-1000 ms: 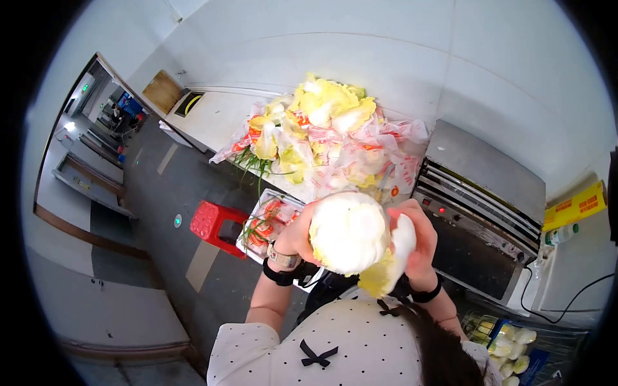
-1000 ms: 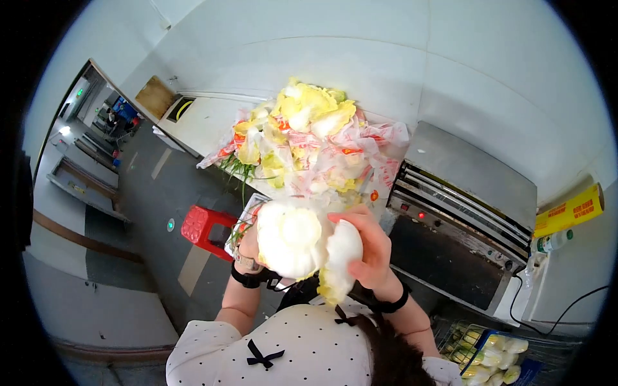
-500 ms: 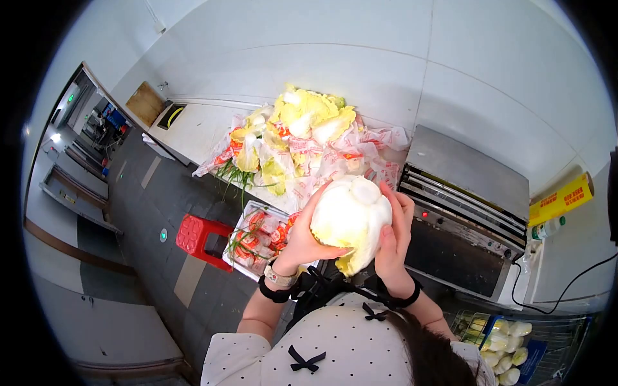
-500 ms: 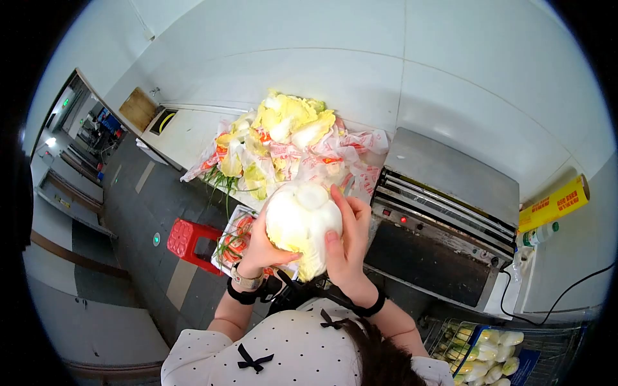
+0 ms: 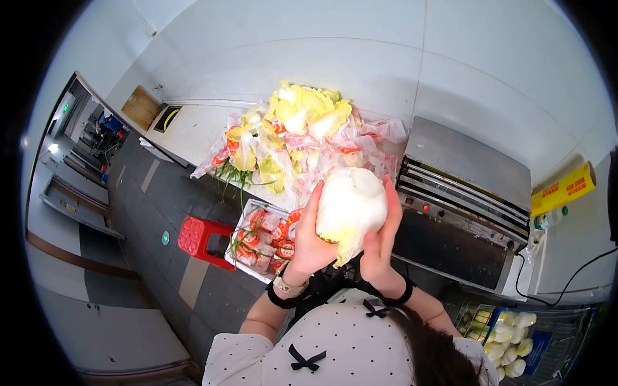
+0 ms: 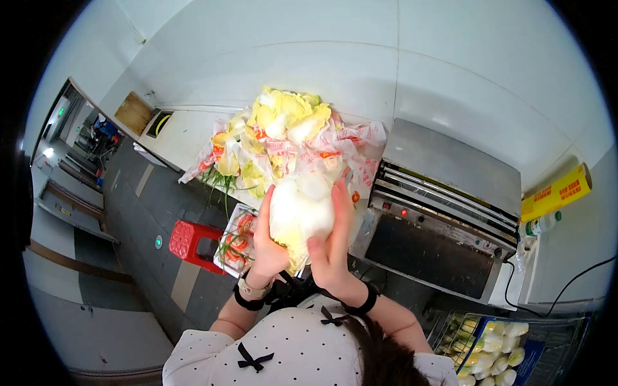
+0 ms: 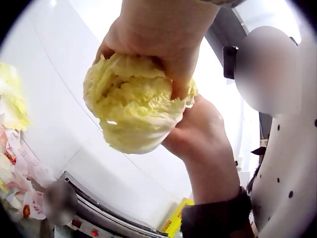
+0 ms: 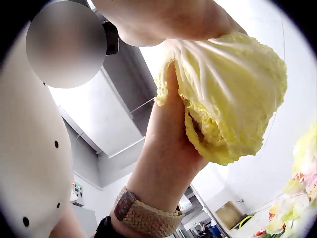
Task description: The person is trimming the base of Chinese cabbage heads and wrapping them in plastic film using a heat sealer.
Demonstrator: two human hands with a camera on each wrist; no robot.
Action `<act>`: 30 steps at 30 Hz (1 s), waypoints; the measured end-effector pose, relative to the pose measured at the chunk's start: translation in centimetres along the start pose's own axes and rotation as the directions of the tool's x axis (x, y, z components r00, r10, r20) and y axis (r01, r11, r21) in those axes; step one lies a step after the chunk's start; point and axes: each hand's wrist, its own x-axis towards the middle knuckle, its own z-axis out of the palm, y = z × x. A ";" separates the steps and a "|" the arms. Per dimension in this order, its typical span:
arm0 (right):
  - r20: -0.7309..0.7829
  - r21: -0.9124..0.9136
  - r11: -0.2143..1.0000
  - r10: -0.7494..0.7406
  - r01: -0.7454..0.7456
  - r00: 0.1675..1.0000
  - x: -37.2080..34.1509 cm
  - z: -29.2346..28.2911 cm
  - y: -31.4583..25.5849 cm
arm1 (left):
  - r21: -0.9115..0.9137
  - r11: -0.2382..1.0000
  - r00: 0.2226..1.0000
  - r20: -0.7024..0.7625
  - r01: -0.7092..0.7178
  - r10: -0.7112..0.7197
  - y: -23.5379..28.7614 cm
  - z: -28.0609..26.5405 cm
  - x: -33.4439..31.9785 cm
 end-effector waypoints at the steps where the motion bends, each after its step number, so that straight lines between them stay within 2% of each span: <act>1: -0.025 0.050 0.999 -0.008 0.009 1.000 0.0 0.5 0.1 | -0.014 1.000 0.999 -0.039 0.028 -0.028 0.2 0.3 0.0; 4: -0.029 -0.106 0.992 0.067 -0.070 0.997 0.0 1.0 0.4 | -0.059 0.996 0.997 -0.046 0.063 -0.066 -0.2 0.5 -0.4; 7: -0.079 -0.009 0.990 0.138 -0.139 0.987 0.5 0.9 -0.3 | 0.074 0.996 0.999 -0.026 0.045 -0.043 0.0 0.6 -0.3; 10: -0.133 0.312 0.888 0.394 -0.339 0.910 1.0 0.3 0.4 | 0.043 0.996 0.997 -0.002 0.073 -0.073 0.2 0.2 0.3; 11: -0.117 0.370 0.862 0.412 -0.345 0.903 1.1 0.1 1.0 | -0.015 0.989 0.989 0.009 0.146 -0.146 0.6 0.2 0.4; 14: -0.101 0.326 0.869 0.423 -0.372 0.900 1.2 0.4 1.7 | -0.019 0.991 0.988 0.076 0.136 -0.134 -1.0 0.3 0.1; 17: -0.029 0.695 0.564 0.643 -0.447 0.766 1.8 -0.1 2.2 | 0.082 0.991 0.978 0.172 0.103 -0.116 -1.4 -0.2 0.0; 18: 0.025 0.749 0.481 0.667 -0.456 0.745 1.9 -0.3 2.5 | -0.008 0.972 0.950 0.214 0.234 -0.227 -1.4 -0.7 0.2; 20: 0.132 0.833 0.306 0.700 -0.461 0.702 1.8 -1.2 3.5 | -0.171 0.856 0.847 0.328 0.489 -0.418 -1.4 -1.7 0.7; 21: 0.222 0.867 0.165 0.717 -0.470 0.661 1.8 -1.4 4.2 | -0.172 0.854 0.854 0.289 0.490 -0.432 -1.1 -1.9 0.8; 24: 0.355 0.845 0.017 0.728 -0.534 0.586 1.8 -2.0 3.9 | -0.209 0.825 0.831 0.339 0.524 -0.442 -2.0 -3.2 1.1; 25: 0.364 0.842 -0.004 0.741 -0.539 0.564 1.8 -1.9 3.6 | -0.265 0.797 0.831 0.309 0.543 -0.463 -1.4 -3.2 1.2; 27: 0.380 0.836 -0.044 0.765 -0.546 0.521 1.8 -1.6 3.3 | -0.164 0.907 0.899 0.286 0.388 -0.333 -2.2 -3.1 0.9; 28: 0.377 0.840 -0.043 0.763 -0.541 0.525 1.7 -1.5 3.5 | -0.111 0.946 0.923 0.281 0.305 -0.264 -2.5 -3.1 0.7; 30: 0.373 0.846 -0.042 0.759 -0.532 0.534 1.5 -1.2 3.6 | -0.152 0.939 0.929 0.260 0.310 -0.264 -2.5 -3.0 0.7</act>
